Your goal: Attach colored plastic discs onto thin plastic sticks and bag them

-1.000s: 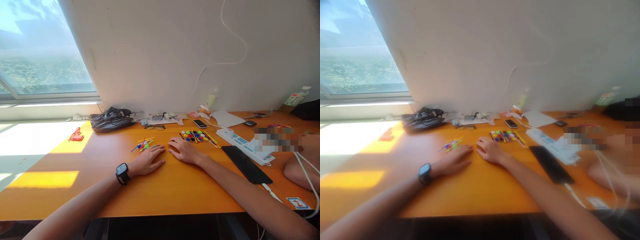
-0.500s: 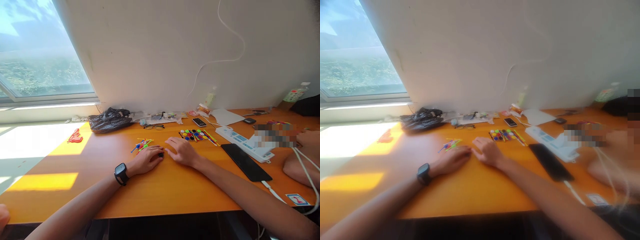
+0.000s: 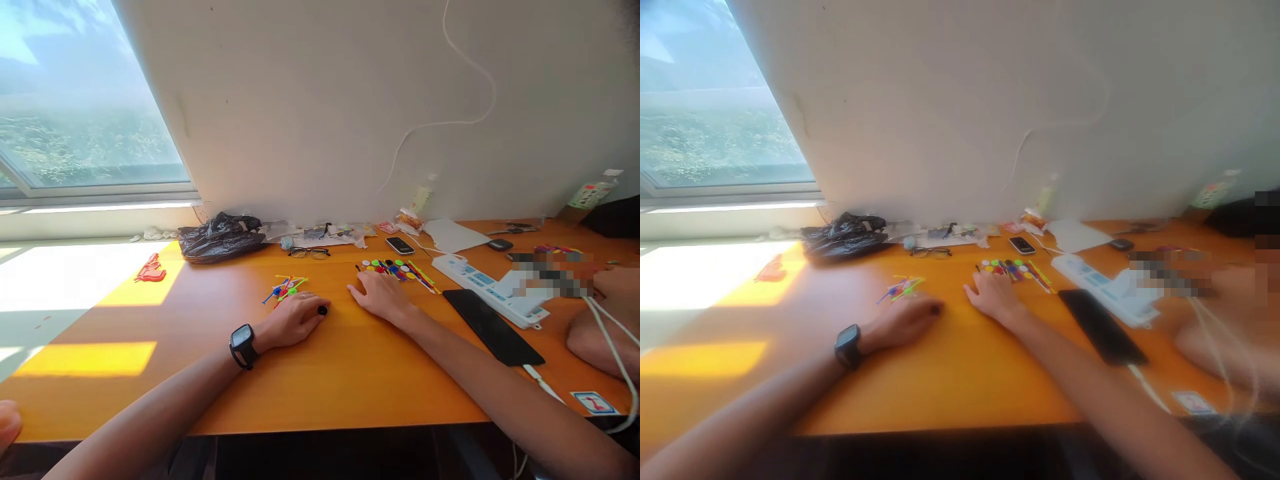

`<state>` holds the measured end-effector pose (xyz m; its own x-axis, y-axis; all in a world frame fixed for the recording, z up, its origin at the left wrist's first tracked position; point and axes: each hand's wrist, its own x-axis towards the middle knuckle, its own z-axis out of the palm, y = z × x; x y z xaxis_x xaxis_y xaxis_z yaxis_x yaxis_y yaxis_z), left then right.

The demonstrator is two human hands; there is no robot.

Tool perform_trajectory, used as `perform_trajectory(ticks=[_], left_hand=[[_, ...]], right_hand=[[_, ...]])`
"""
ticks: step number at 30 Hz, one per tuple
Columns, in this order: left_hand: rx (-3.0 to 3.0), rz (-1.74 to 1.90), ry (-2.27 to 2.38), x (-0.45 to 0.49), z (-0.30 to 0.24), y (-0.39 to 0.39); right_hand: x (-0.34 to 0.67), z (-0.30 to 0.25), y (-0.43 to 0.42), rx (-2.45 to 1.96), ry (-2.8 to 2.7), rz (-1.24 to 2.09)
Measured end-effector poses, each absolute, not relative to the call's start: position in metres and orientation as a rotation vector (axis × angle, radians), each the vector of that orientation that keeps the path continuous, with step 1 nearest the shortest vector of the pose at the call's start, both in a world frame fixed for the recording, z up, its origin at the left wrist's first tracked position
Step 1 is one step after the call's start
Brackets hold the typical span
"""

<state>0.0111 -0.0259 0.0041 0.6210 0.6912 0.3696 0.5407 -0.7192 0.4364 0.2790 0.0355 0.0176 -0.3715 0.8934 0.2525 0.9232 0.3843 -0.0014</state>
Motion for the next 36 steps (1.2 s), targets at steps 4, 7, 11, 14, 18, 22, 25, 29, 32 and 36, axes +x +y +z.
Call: perform_trajectory(ticks=[4,7,11,14,18,22,25,29,32,36], left_hand=[[2.566,0.814,1.006,0.011,0.002,-0.026],[2.561,0.831,1.007,0.012,0.002,-0.026],[2.548,0.823,1.004,0.012,0.002,-0.026],[2.546,0.826,1.004,0.012,0.003,-0.026],[2.550,0.815,1.023,0.013,0.003,-0.026],[2.543,0.822,1.030,0.013,0.002,-0.026],[2.518,0.813,1.018,0.012,0.000,-0.026],[2.463,0.826,0.982,0.012,-0.005,-0.026],[2.338,0.877,0.956,0.013,-0.005,-0.026],[2.158,0.865,0.939,0.015,0.003,-0.023]], right_hand=[[0.276,0.015,0.029,-1.399,-2.464,-0.080],[0.272,0.011,0.024,-1.131,-2.517,0.118],[0.266,0.006,0.019,-0.889,-2.559,0.299],[0.266,0.004,0.020,-0.938,-2.534,0.286],[0.269,0.005,0.025,-1.038,-2.495,0.267],[0.269,0.006,0.024,-1.076,-2.462,0.277],[0.267,0.006,0.022,-1.090,-2.388,0.308],[0.264,0.001,0.022,-1.062,-2.220,0.559],[0.261,-0.004,0.022,-0.944,-2.085,0.823],[0.253,-0.006,0.020,-0.828,-1.930,1.066]])
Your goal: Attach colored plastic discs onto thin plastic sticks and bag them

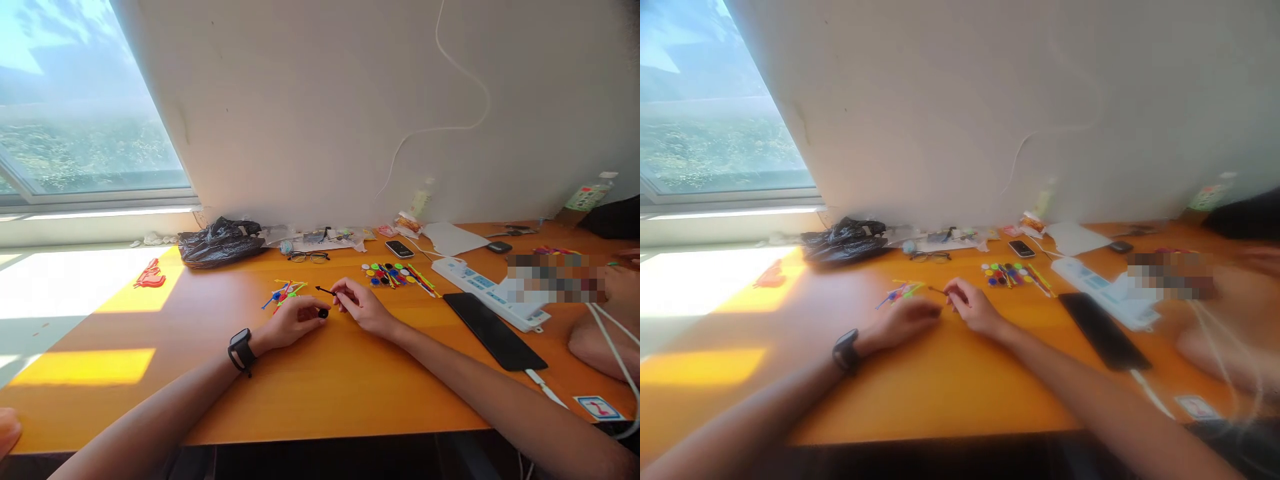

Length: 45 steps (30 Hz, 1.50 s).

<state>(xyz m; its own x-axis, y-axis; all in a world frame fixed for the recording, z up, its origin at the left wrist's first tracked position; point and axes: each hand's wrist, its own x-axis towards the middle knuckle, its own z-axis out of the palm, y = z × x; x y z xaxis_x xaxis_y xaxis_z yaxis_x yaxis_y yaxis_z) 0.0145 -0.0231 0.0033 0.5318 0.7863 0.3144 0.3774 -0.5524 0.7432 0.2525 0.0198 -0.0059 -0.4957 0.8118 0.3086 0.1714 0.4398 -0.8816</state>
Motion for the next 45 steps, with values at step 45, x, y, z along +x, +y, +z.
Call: perform_trajectory(ticks=[45], left_hand=[[2.267,0.953,0.961,0.016,0.007,-0.027]], right_hand=[[0.251,0.004,-0.002,-0.748,-2.378,0.493]])
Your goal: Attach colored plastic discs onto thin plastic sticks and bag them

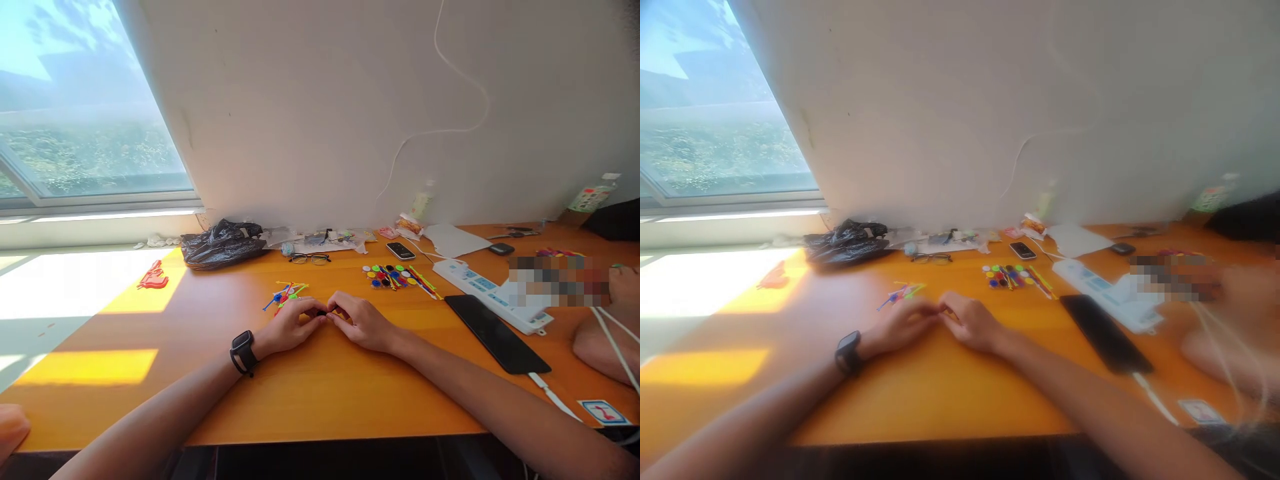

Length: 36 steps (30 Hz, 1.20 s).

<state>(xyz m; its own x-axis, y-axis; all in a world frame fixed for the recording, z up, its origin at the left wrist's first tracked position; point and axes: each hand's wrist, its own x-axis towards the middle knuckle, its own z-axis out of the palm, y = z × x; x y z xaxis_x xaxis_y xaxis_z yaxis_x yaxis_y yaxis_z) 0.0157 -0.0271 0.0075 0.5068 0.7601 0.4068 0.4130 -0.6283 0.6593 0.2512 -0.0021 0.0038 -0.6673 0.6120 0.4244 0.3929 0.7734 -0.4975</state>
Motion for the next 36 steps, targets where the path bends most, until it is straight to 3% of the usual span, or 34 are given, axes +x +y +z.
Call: perform_trajectory(ticks=[8,18,26,36], left_hand=[[2.302,0.913,1.003,0.015,-0.008,-0.022],[1.977,0.873,0.919,0.014,0.023,-0.031],[1.949,1.030,0.918,0.018,0.024,-0.028],[1.590,1.222,0.987,0.013,0.005,-0.015]], right_hand=[[0.252,0.004,-0.003,-0.749,-2.401,0.513],[0.252,0.008,0.000,-0.649,-2.341,0.531],[0.251,0.004,0.004,-0.652,-2.243,0.628],[0.258,0.005,-0.002,-0.784,-2.116,0.503]])
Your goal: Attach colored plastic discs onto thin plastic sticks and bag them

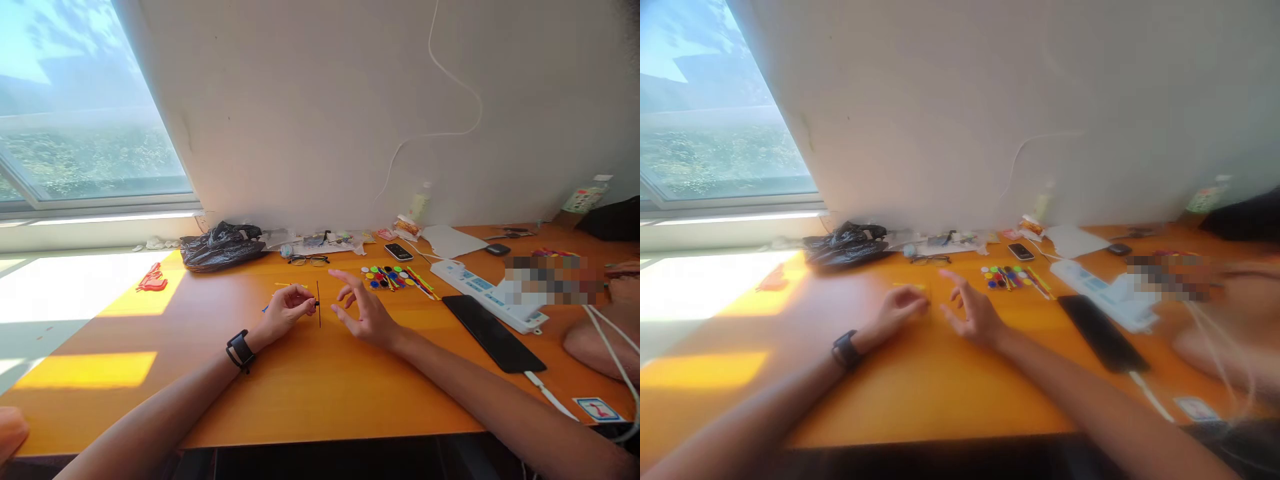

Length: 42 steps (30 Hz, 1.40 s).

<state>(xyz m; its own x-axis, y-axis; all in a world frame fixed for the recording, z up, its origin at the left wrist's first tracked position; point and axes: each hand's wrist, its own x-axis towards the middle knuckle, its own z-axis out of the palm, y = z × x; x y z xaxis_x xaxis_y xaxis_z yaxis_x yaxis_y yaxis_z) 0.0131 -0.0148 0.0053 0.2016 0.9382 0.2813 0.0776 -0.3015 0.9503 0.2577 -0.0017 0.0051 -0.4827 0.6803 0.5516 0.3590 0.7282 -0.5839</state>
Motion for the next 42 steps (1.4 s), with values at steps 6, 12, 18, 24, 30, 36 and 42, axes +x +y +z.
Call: perform_trajectory(ticks=[6,12,18,24,30,36,42], left_hand=[[1.495,1.304,0.969,0.012,0.004,-0.012],[1.506,1.302,0.992,0.012,0.007,-0.014],[1.511,1.327,1.036,0.012,0.009,-0.015],[1.513,1.331,1.058,0.012,0.011,-0.016],[1.512,1.318,1.062,0.012,0.010,-0.015],[1.521,1.305,1.075,0.012,0.010,-0.016],[1.514,1.299,1.066,0.013,0.011,-0.016]], right_hand=[[0.257,0.004,-0.006,-0.736,-2.181,1.029],[0.256,0.000,0.002,-0.803,-2.180,0.847],[0.257,0.002,0.005,-0.993,-2.435,0.474],[0.257,0.003,0.004,-0.914,-2.534,0.470],[0.259,0.004,0.004,-0.866,-2.547,0.494],[0.259,0.003,0.004,-0.845,-2.553,0.486],[0.259,0.004,0.003,-0.856,-2.558,0.491]])
